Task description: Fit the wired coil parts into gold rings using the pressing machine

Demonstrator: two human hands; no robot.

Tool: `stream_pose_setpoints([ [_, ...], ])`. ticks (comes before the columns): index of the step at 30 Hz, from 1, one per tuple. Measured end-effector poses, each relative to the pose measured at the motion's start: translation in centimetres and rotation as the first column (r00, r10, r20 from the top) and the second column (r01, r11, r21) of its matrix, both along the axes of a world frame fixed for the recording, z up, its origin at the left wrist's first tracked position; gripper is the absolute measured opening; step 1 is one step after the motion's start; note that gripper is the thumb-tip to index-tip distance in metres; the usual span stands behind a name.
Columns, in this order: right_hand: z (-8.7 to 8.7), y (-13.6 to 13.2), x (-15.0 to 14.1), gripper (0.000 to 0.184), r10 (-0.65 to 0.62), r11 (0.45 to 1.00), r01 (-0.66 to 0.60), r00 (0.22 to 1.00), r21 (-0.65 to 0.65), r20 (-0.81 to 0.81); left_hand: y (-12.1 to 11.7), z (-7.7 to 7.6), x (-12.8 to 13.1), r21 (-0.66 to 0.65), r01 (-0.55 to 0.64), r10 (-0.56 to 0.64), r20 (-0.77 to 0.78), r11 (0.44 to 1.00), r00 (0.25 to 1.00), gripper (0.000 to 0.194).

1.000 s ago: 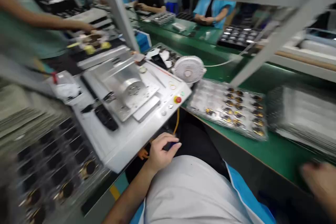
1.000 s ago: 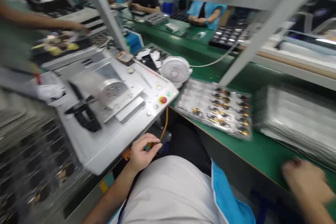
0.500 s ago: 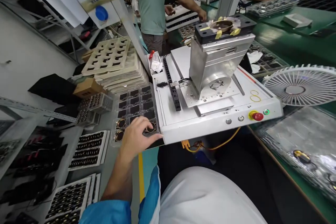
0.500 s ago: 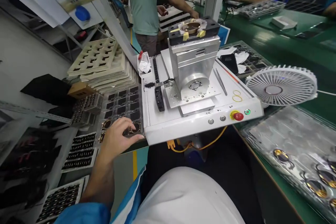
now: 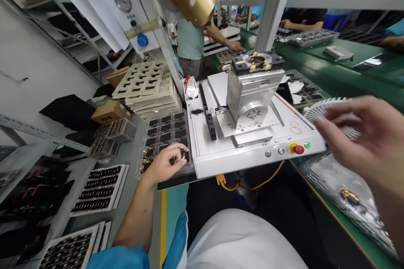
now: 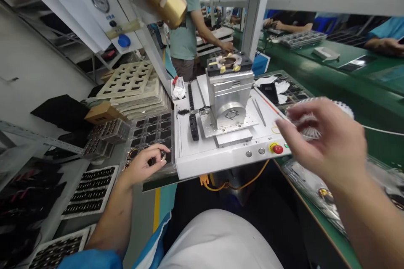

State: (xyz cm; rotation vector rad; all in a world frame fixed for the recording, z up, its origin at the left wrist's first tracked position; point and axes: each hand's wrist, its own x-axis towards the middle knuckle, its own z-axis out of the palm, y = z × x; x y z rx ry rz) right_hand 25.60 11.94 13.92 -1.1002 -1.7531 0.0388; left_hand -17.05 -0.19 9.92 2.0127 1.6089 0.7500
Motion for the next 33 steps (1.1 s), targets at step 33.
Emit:
stream_pose_setpoints([
  [33,0.0,0.8,1.2,0.035,0.380,0.802,-0.546,0.780,-0.244,-0.497,20.4,14.5,15.5,0.475,0.233,-0.115,-0.264,0.849,0.958,0.026],
])
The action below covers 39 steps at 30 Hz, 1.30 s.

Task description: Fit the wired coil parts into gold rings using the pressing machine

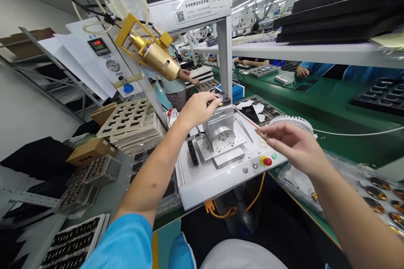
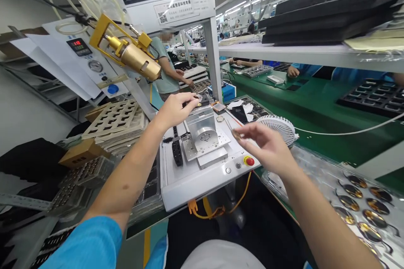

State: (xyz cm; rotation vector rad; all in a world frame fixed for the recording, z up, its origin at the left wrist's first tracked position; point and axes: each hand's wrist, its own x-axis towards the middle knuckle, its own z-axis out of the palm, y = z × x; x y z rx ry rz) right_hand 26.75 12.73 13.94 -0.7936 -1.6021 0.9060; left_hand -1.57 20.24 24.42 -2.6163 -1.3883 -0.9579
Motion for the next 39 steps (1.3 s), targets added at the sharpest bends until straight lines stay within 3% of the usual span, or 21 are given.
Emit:
stream_pose_setpoints([
  [2,-4.2,-1.2,2.2,0.043,-0.052,0.981,0.056,0.998,-0.185,0.022,-0.6,-0.6,-0.3,0.035,0.025,-0.022,-0.071,0.999,0.997,0.029],
  [5,-10.2,-2.0,4.5,0.068,-0.129,0.884,0.189,0.978,-0.428,0.165,-0.9,-1.1,-0.8,0.037,0.019,-0.013,-0.142,0.999,0.990,0.061],
  [7,-13.1,-2.2,5.0,0.083,-0.123,0.843,0.286,0.927,-0.456,0.353,-0.9,-1.0,-1.1,-0.004,0.024,-0.024,-0.156,1.000,0.988,0.071],
  [10,-15.3,-2.5,4.4,0.091,-0.059,0.866,0.332,0.812,-0.375,0.581,-2.1,-1.5,-1.5,0.015,0.074,-0.073,-0.058,0.997,0.996,0.068],
  [13,-15.9,-3.0,3.2,0.090,-0.061,0.888,0.366,0.693,-0.278,0.718,-5.5,-4.5,-1.8,0.199,0.127,-0.164,0.182,0.972,0.969,0.054],
  [15,-15.8,-3.3,2.5,0.086,-0.089,0.892,0.400,0.616,-0.213,0.783,-8.6,-8.3,-1.7,0.295,0.157,-0.257,0.342,0.943,0.904,0.041],
  [17,-15.5,-3.3,2.0,0.081,-0.116,0.889,0.429,0.552,-0.161,0.826,-11.9,-13.1,-1.1,0.262,0.201,-0.310,0.489,0.944,0.815,0.025],
  [18,-15.1,-3.2,2.0,0.079,-0.127,0.885,0.443,0.528,-0.145,0.839,-13.4,-15.5,-0.7,0.172,0.222,-0.281,0.558,0.960,0.781,0.022],
  [20,-14.3,-3.0,2.2,0.078,-0.130,0.872,0.470,0.494,-0.138,0.860,-16.1,-20.0,0.5,-0.133,0.219,-0.081,0.650,0.967,0.755,0.019],
  [22,-13.5,-3.1,2.6,0.075,-0.123,0.866,0.476,0.504,-0.157,0.855,-18.3,-23.4,1.9,-0.451,0.227,0.165,0.676,0.863,0.718,0.022],
  [24,-13.0,-4.1,2.5,0.064,-0.120,0.891,0.413,0.616,-0.190,0.779,-19.8,-25.6,3.2,-0.619,0.308,0.343,0.707,0.722,0.618,0.031],
  [27,-13.5,-6.6,0.8,0.062,-0.028,0.962,0.144,0.897,-0.230,0.442,-20.9,-26.9,4.7,-0.633,0.500,0.488,0.774,0.591,0.404,0.048],
  [29,-14.4,-8.4,-1.1,0.079,0.066,0.978,-0.024,0.978,-0.206,0.200,-21.0,-27.1,5.3,-0.559,0.631,0.512,0.811,0.538,0.283,0.057],
  [32,-15.7,-10.3,-3.9,0.087,0.049,0.986,-0.041,0.998,-0.164,0.048,-20.7,-27.1,5.8,-0.463,0.747,0.537,0.827,0.478,0.169,0.060],
  [35,-15.8,-10.8,-4.9,0.079,-0.006,0.993,0.011,0.999,-0.116,0.043,-20.3,-27.1,6.1,-0.451,0.767,0.571,0.810,0.456,0.136,0.059],
  [39,-14.3,-9.8,-1.7,0.064,0.049,0.999,-0.043,0.952,-0.026,0.302,-20.1,-27.2,6.3,-0.532,0.707,0.609,0.772,0.466,0.180,0.052],
])
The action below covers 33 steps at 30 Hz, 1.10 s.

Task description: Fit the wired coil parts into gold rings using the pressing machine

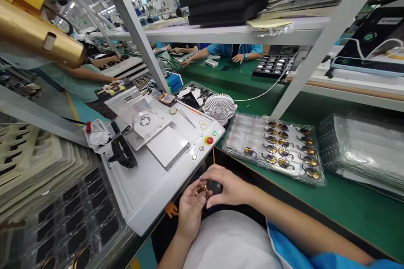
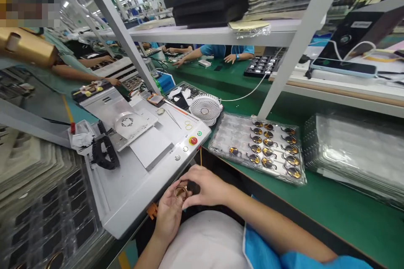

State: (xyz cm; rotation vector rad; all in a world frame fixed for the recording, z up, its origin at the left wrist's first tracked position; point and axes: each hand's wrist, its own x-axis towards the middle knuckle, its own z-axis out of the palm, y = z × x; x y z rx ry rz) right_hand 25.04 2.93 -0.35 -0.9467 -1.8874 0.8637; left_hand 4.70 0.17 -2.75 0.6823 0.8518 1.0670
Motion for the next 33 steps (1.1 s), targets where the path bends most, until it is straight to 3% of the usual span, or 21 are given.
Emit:
stream_pose_setpoints([
  [2,0.8,0.9,3.4,0.048,-0.132,0.987,0.151,0.950,-0.049,0.282,0.0,-0.1,-0.1,-0.021,-0.021,0.020,-0.048,1.000,0.999,0.051],
  [3,1.1,1.4,5.4,0.038,-0.235,0.953,0.294,0.873,-0.077,0.428,0.0,-0.1,-0.1,-0.030,-0.026,0.024,-0.061,0.999,0.998,0.051],
  [5,1.2,2.4,9.1,0.023,-0.368,0.828,0.552,0.666,-0.097,0.649,0.0,-0.3,-0.3,-0.038,-0.030,0.027,-0.068,0.999,0.997,0.051],
  [7,0.9,3.1,12.0,0.019,-0.395,0.733,0.673,0.541,-0.100,0.743,-0.1,-0.6,-0.4,-0.028,-0.035,0.033,-0.067,0.999,0.997,0.051],
  [10,-0.1,3.5,14.0,0.013,-0.376,0.681,0.722,0.490,-0.125,0.786,-0.1,-0.9,-0.6,-0.003,-0.028,0.027,-0.067,1.000,0.997,0.051],
  [13,-0.9,3.3,14.1,0.007,-0.360,0.661,0.735,0.484,-0.148,0.797,-0.1,-0.9,-0.7,-0.002,0.007,-0.007,-0.063,1.000,0.998,0.053],
  [17,-1.2,3.2,13.8,0.021,-0.363,0.637,0.756,0.466,-0.150,0.806,-0.1,-0.6,-0.6,-0.029,0.050,-0.052,-0.061,0.998,0.997,0.055],
  [19,-1.3,3.4,14.0,0.018,-0.360,0.637,0.756,0.461,-0.147,0.811,0.0,-0.5,-0.6,-0.036,0.059,-0.061,-0.057,0.998,0.997,0.054],
  [23,-0.9,3.4,14.7,0.014,-0.380,0.638,0.758,0.466,-0.139,0.799,0.0,-0.6,-0.7,-0.051,0.071,-0.074,-0.056,0.996,0.996,0.053],
  [26,-0.1,2.7,13.7,0.008,-0.412,0.647,0.752,0.486,-0.128,0.771,-0.1,0.0,-0.7,-0.048,0.105,-0.106,-0.038,0.993,0.994,0.054],
  [28,0.6,1.9,11.4,0.004,-0.489,0.746,0.664,0.595,-0.048,0.638,-0.2,0.8,-0.5,-0.048,0.160,-0.161,-0.002,0.986,0.987,0.059],
  [30,1.2,1.0,8.2,0.013,-0.485,0.872,0.471,0.786,0.138,0.383,-0.3,1.9,-0.3,-0.043,0.217,-0.215,0.050,0.975,0.975,0.068],
  [31,1.5,0.6,6.5,0.017,-0.421,0.898,0.358,0.867,0.255,0.265,-0.2,2.5,-0.1,-0.033,0.240,-0.237,0.076,0.970,0.969,0.072],
  [33,1.9,-0.1,3.3,0.023,-0.274,0.878,0.182,0.949,0.442,0.154,0.0,3.5,0.0,0.000,0.265,-0.263,0.120,0.964,0.957,0.080],
])
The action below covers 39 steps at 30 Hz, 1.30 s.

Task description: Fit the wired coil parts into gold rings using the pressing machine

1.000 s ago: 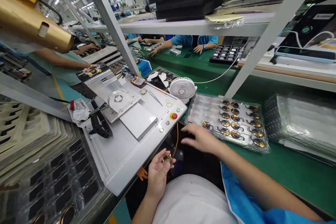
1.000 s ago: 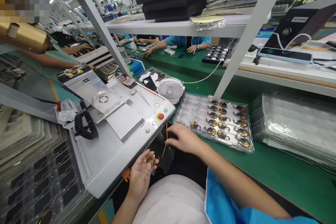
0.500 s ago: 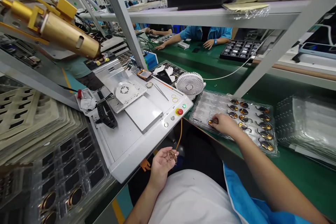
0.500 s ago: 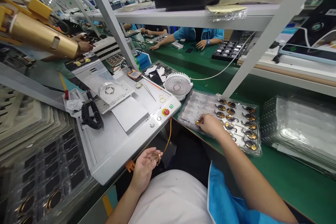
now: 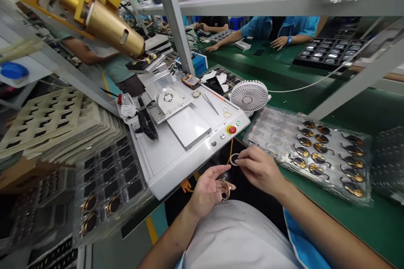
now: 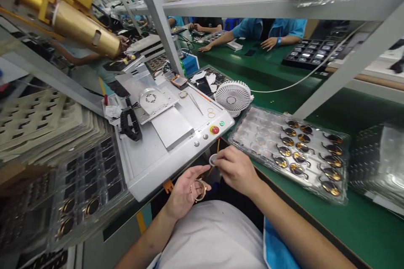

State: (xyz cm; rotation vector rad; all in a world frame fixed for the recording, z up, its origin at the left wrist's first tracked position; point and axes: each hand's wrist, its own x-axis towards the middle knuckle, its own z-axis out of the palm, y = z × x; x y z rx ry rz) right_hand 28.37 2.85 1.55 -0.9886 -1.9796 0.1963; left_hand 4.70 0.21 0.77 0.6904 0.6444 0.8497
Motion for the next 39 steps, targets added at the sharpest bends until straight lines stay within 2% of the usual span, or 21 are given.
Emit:
stream_pose_setpoints([
  [2,0.2,-0.3,-2.2,0.030,0.067,0.991,-0.068,0.998,0.115,0.009,0.3,0.7,-0.1,0.020,0.008,-0.008,0.030,1.000,1.000,0.084],
  [4,0.3,-0.3,-3.4,0.034,0.074,0.986,-0.072,0.997,0.153,-0.010,0.5,1.1,-0.6,0.027,0.000,-0.001,0.044,1.000,0.999,0.085],
  [6,0.6,-0.1,-3.8,0.035,0.098,0.991,-0.092,0.994,0.096,-0.053,0.5,1.1,-1.2,0.036,-0.019,0.018,0.042,0.999,0.999,0.086],
  [8,0.9,0.2,-4.1,0.036,0.125,0.991,-0.131,0.983,-0.037,-0.136,0.4,0.9,-1.9,0.057,-0.033,0.032,0.020,0.998,0.999,0.087],
  [11,1.3,0.7,-4.5,0.037,0.088,0.949,-0.167,0.955,-0.268,-0.283,0.2,0.6,-2.5,0.085,-0.033,0.035,-0.024,0.996,0.999,0.090],
  [13,1.2,1.1,-4.8,0.027,0.102,0.913,-0.219,0.939,-0.344,-0.329,0.1,0.5,-2.7,0.094,-0.029,0.032,-0.033,0.995,0.999,0.091],
  [16,0.9,1.5,-5.2,0.018,0.169,0.898,-0.293,0.919,-0.330,-0.355,0.0,0.4,-2.8,0.093,-0.062,0.064,-0.018,0.994,0.998,0.092],
  [21,0.9,1.4,-5.6,0.021,0.240,0.894,-0.333,0.921,-0.300,-0.306,0.2,0.0,-3.2,0.060,-0.078,0.077,0.019,0.995,0.997,0.087],
  [24,1.5,2.5,-5.7,0.019,0.282,0.891,-0.355,0.921,-0.284,-0.267,0.5,-0.4,-3.5,0.058,-0.098,0.097,0.023,0.993,0.995,0.085],
  [26,2.0,4.3,-5.9,0.014,0.215,0.905,-0.299,0.935,-0.303,-0.282,0.7,-0.5,-3.8,0.060,-0.135,0.134,0.022,0.989,0.991,0.086],
  [28,2.6,6.8,-6.2,0.011,0.040,0.883,-0.176,0.952,-0.436,-0.304,0.9,-0.4,-4.1,0.074,-0.165,0.164,0.017,0.984,0.986,0.087],
  [31,3.5,10.7,-7.0,0.011,-0.199,0.727,-0.014,0.952,-0.686,-0.231,0.8,-0.2,-4.4,0.111,-0.181,0.182,0.000,0.977,0.983,0.091],
  [32,3.7,11.7,-7.2,0.012,-0.229,0.685,0.011,0.952,-0.728,-0.202,0.7,-0.1,-4.4,0.122,-0.184,0.186,-0.004,0.975,0.983,0.093],
  [34,4.0,13.0,-7.5,0.012,-0.255,0.644,0.035,0.952,-0.764,-0.171,0.4,-0.1,-4.6,0.146,-0.194,0.197,-0.012,0.970,0.980,0.095],
  [37,3.8,13.1,-7.2,0.016,-0.322,0.624,0.104,0.937,-0.775,-0.133,-0.4,-0.3,-5.0,0.209,-0.213,0.226,-0.038,0.954,0.973,0.097],
  [39,3.3,11.7,-6.9,0.025,-0.376,0.661,0.151,0.914,-0.735,-0.151,-0.9,-0.5,-5.2,0.293,-0.215,0.250,-0.087,0.932,0.964,0.098],
])
